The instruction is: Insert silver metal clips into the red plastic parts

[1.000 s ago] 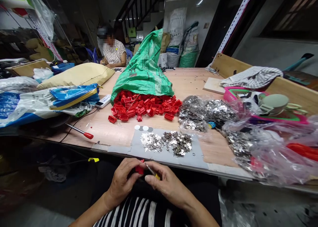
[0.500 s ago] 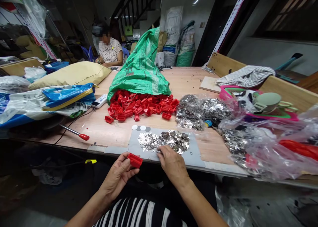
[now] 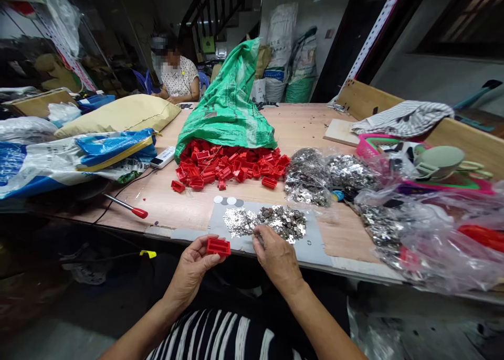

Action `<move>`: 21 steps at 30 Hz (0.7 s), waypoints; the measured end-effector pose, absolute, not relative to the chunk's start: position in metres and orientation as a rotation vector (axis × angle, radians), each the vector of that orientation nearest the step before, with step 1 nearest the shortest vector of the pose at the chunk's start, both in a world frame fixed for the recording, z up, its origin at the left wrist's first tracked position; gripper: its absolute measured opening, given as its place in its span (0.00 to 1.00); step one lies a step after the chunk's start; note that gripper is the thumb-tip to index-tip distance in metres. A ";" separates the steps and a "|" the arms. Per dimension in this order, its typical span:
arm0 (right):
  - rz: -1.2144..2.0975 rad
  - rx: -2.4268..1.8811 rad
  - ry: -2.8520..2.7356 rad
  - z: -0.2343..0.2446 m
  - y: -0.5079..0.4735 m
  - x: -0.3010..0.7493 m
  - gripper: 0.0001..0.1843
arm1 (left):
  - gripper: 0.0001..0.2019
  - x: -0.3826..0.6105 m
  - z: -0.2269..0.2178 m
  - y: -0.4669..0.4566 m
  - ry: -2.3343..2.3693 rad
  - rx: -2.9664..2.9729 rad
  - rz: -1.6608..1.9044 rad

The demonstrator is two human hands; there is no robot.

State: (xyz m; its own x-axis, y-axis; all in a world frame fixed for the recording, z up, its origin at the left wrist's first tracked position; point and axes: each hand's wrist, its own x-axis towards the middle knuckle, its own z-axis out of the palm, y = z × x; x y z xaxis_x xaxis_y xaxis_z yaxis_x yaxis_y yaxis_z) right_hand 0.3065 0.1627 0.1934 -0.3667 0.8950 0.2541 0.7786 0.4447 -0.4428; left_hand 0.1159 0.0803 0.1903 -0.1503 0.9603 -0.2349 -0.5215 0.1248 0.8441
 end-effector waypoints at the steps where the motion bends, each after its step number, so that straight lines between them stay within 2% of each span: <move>1: 0.426 -1.400 -2.213 0.196 0.162 0.306 0.06 | 0.21 0.116 0.190 0.080 1.048 0.614 1.435; 7: 0.810 -1.265 -2.043 0.212 0.155 0.303 0.07 | 0.20 0.116 0.189 0.078 1.110 0.804 1.453; 15: 1.028 -1.150 -2.002 0.218 0.143 0.295 0.10 | 0.20 0.117 0.187 0.078 1.175 0.907 1.445; 21: 1.044 -1.099 -2.046 0.217 0.139 0.290 0.08 | 0.19 0.115 0.186 0.077 1.204 0.987 1.446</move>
